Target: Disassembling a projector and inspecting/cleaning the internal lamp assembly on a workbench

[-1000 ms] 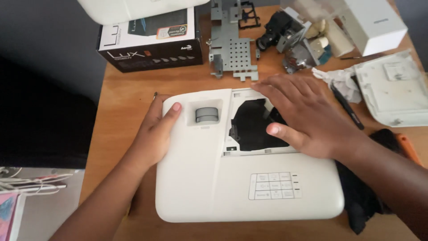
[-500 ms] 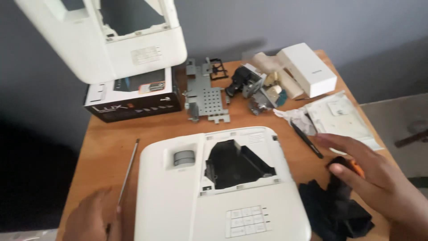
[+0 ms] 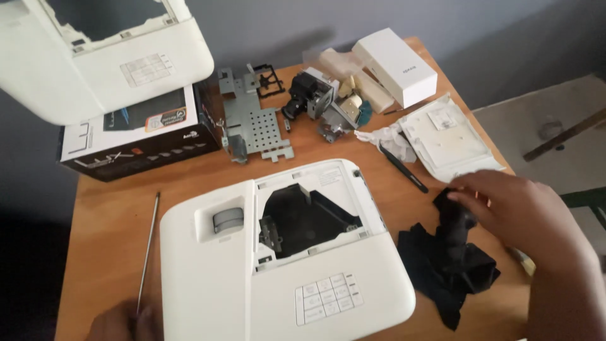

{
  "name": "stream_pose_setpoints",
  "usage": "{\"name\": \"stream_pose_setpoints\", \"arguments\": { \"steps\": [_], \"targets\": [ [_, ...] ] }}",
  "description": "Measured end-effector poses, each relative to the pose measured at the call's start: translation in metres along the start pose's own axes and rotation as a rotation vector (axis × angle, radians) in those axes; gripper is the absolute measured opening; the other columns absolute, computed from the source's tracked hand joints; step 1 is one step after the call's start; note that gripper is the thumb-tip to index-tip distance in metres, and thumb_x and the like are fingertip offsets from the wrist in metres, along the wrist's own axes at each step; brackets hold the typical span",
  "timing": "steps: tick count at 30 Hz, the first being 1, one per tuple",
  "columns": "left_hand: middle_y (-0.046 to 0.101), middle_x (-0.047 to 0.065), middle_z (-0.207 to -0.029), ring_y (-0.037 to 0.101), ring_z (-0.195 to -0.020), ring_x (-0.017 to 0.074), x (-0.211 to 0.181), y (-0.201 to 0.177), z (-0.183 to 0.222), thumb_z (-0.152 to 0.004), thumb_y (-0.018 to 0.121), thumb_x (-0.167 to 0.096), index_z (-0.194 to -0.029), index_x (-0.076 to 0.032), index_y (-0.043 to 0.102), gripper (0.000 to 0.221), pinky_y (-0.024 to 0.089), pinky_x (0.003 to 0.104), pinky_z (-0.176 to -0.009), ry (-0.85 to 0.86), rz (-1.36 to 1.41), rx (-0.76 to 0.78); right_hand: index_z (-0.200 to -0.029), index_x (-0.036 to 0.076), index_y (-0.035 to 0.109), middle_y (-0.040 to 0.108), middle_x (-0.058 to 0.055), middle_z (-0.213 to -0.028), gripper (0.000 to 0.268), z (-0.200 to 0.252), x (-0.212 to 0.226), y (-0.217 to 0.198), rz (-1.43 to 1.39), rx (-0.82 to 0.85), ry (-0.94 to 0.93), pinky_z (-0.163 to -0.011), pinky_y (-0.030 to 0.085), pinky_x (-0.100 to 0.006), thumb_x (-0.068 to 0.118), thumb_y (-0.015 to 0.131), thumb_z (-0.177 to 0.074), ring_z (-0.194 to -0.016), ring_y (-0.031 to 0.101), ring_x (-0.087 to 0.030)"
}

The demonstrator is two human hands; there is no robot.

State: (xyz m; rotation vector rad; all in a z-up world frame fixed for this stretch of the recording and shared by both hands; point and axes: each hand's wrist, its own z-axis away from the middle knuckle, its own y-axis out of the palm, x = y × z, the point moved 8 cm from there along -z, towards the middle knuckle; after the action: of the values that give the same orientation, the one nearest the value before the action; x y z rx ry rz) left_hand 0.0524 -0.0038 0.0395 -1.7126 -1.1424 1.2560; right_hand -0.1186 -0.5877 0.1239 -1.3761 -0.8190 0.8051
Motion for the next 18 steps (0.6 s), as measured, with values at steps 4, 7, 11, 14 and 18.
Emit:
{"name": "stream_pose_setpoints", "arguments": {
  "steps": [4,7,11,14,18],
  "targets": [
    [0.077,0.011,-0.116,0.071,-0.106,0.0414,0.058,0.057,-0.019,-0.072,0.067,-0.053,-0.130,-0.020,0.069,0.066,0.053,0.053,-0.095,-0.082,-0.257,0.211,-0.108,0.029,0.076,0.077,0.010,-0.107,0.023,-0.002,0.011,0.005,0.007,-0.104,-0.013,-0.073,0.056,-0.039,0.041,0.058,-0.100,-0.096,0.074,-0.017],
    [0.064,0.015,-0.092,0.061,-0.071,0.0404,0.025,0.044,0.000,-0.103,0.069,-0.046,-0.113,-0.021,0.080,0.029,0.049,0.051,-0.068,0.310,-0.380,-0.406,-0.100,0.024,0.077,0.078,0.006,-0.096,0.017,0.003,0.024,0.006,-0.129,-0.318,-0.182,-0.068,0.051,-0.037,0.038,0.068,-0.096,-0.089,0.073,-0.019],
    [0.066,0.019,-0.092,0.062,-0.075,0.0419,0.037,0.045,0.007,-0.096,0.065,-0.038,-0.121,-0.009,0.081,0.042,0.051,0.052,-0.074,0.336,-0.293,-0.395,-0.100,0.024,0.074,0.075,0.006,-0.090,0.015,-0.004,0.028,0.024,-0.182,-0.152,-0.191,-0.067,0.050,-0.038,0.036,0.065,-0.095,-0.084,0.071,-0.020],
    [0.072,0.021,-0.101,0.068,-0.086,0.0442,0.037,0.045,0.008,-0.087,0.057,-0.041,-0.130,-0.008,0.078,0.058,0.053,0.053,-0.084,0.292,-0.278,-0.269,-0.102,0.023,0.074,0.076,0.006,-0.092,0.019,-0.001,0.034,0.023,-0.219,-0.167,-0.245,-0.066,0.051,-0.038,0.040,0.067,-0.095,-0.087,0.071,-0.020],
    [0.074,0.013,-0.130,0.068,-0.123,0.0389,0.047,0.053,-0.034,-0.072,0.061,-0.056,-0.136,-0.020,0.064,0.073,0.051,0.049,-0.103,-0.200,-0.302,0.492,-0.102,0.023,0.075,0.076,0.005,-0.096,0.022,0.002,0.039,0.018,-0.243,-0.264,-0.282,-0.063,0.052,-0.038,0.042,0.070,-0.092,-0.087,0.072,-0.021]
  ]
}}
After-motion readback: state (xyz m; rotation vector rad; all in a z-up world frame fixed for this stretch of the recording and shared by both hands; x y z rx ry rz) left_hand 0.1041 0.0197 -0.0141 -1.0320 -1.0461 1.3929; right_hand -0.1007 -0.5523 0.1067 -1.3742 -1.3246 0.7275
